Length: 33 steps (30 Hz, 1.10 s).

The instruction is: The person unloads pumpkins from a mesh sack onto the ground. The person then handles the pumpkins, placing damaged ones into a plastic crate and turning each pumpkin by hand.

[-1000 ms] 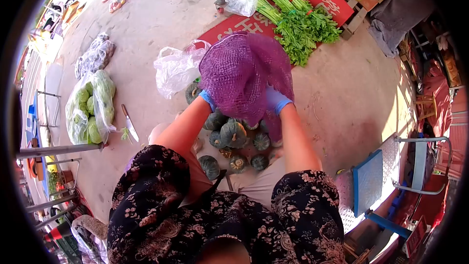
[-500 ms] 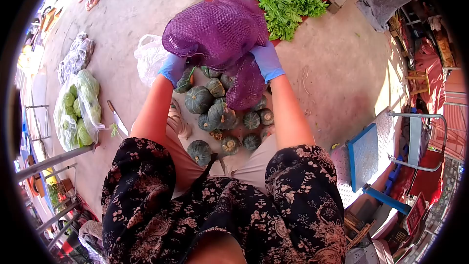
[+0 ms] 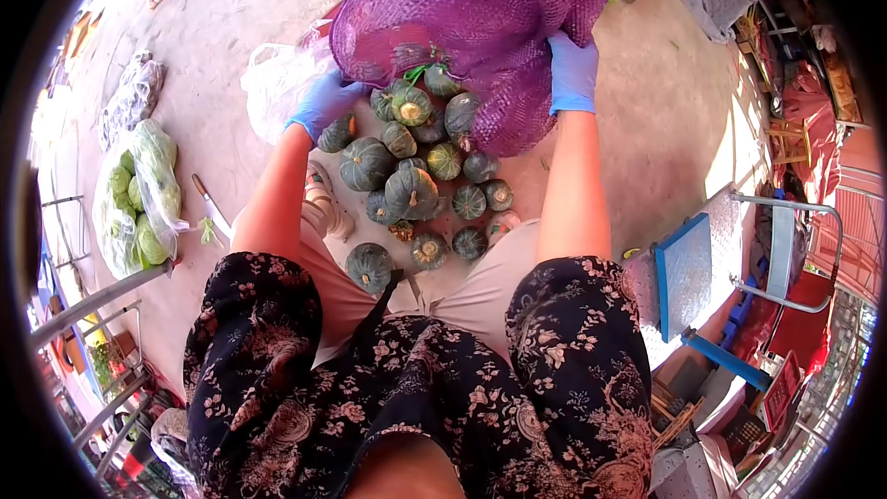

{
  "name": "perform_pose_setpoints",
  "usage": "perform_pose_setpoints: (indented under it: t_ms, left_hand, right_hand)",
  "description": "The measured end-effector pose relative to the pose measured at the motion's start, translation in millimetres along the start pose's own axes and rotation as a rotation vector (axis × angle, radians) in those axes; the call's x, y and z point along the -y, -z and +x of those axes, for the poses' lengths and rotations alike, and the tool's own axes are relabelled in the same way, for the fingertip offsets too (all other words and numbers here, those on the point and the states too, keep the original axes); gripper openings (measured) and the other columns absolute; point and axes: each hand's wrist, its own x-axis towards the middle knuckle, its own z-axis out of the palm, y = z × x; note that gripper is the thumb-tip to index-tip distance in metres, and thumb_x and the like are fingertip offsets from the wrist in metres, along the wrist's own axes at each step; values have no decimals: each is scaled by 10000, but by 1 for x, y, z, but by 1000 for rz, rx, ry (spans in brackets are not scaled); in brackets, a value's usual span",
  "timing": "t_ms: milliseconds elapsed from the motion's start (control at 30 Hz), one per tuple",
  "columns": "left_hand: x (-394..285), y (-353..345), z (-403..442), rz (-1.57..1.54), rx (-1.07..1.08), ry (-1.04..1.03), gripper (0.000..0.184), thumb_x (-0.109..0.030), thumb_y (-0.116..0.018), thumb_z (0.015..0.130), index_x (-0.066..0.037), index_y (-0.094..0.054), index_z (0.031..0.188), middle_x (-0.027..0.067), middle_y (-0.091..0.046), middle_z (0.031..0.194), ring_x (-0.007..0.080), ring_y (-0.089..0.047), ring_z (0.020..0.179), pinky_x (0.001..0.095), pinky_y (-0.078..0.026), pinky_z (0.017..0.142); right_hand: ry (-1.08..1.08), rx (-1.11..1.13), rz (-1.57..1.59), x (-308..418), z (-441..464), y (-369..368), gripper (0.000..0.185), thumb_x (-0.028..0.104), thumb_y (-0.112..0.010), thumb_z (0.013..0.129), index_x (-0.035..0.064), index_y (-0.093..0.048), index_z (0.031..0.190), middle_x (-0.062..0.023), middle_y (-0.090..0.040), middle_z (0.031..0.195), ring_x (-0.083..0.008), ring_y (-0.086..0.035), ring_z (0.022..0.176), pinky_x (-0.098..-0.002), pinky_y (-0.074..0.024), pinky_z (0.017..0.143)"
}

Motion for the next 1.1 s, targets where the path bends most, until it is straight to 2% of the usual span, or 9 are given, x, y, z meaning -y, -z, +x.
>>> perform_pose_setpoints:
  t_ms: [400,600,667,800,867,933,1000,1033,1100]
  left_hand:
    - [-13,-16,5,-105,-18,-14,370,-343,-632,771,-26,-619,961,154,-640,893,283,-617,854,363,-468,764]
    - [-32,-32,11,-181,35,-57,385,-346,-630,786,-22,-609,992,151,-642,910,261,-619,870,345,-469,782]
    - [-36,-38,14,-220,79,-49,375,-322,-627,803,-11,-599,1011,122,-636,909,207,-600,859,317,-464,776]
    - [-38,-53,20,-319,163,-69,342,-257,-624,831,21,-580,1026,63,-613,900,112,-552,830,264,-454,753]
    - [-35,-60,23,-371,190,-79,337,-256,-621,835,17,-579,1029,56,-612,903,106,-549,839,260,-451,759]
    - [-41,-58,20,-348,210,-64,311,-238,-610,846,7,-578,1035,38,-612,905,98,-542,839,254,-449,755]
    - [-53,-49,16,-306,226,-31,300,-229,-605,850,5,-578,1036,31,-612,905,94,-539,837,253,-448,756]
    - [-53,-47,15,-339,235,-40,286,-223,-594,859,6,-577,1030,21,-610,892,90,-535,825,252,-445,758]
    - [-46,-47,18,-368,221,-46,280,-218,-586,863,6,-576,1030,23,-609,892,92,-535,824,253,-443,763]
  right_hand:
    - [-82,-619,-467,-7,-1,101,647,175,-650,681,-159,-402,1177,-260,-508,1182,-334,-514,1077,-357,-390,940]
    - [-387,-506,-1278,-17,-3,125,782,456,-666,647,-95,-451,1158,-261,-454,1213,-383,-472,1112,-437,-399,927]
    - [-316,-315,-1382,-23,-2,128,761,511,-622,675,-56,-476,1161,-271,-459,1210,-380,-476,1115,-435,-400,923]
    - [192,-74,-1215,-38,-6,108,552,401,-585,770,-43,-552,1096,-222,-583,1082,-301,-568,1021,-385,-435,878]
    - [-3,132,-771,-48,-8,86,458,292,-603,808,-29,-548,1131,-151,-616,1062,-211,-595,961,-307,-448,840]
    - [-77,264,-607,-25,-27,50,362,229,-612,816,-7,-586,1089,-101,-641,1002,-145,-591,909,-269,-455,798]
    - [-33,363,-705,-16,-39,30,341,233,-606,820,-3,-600,1065,-101,-648,967,-146,-594,876,-280,-458,786]
    - [65,364,-666,-26,-39,26,300,263,-612,788,29,-641,973,-151,-656,902,-255,-638,844,-330,-488,759]
    - [92,404,-700,-28,-40,20,297,265,-612,786,32,-642,968,-154,-654,902,-261,-637,842,-333,-487,755]
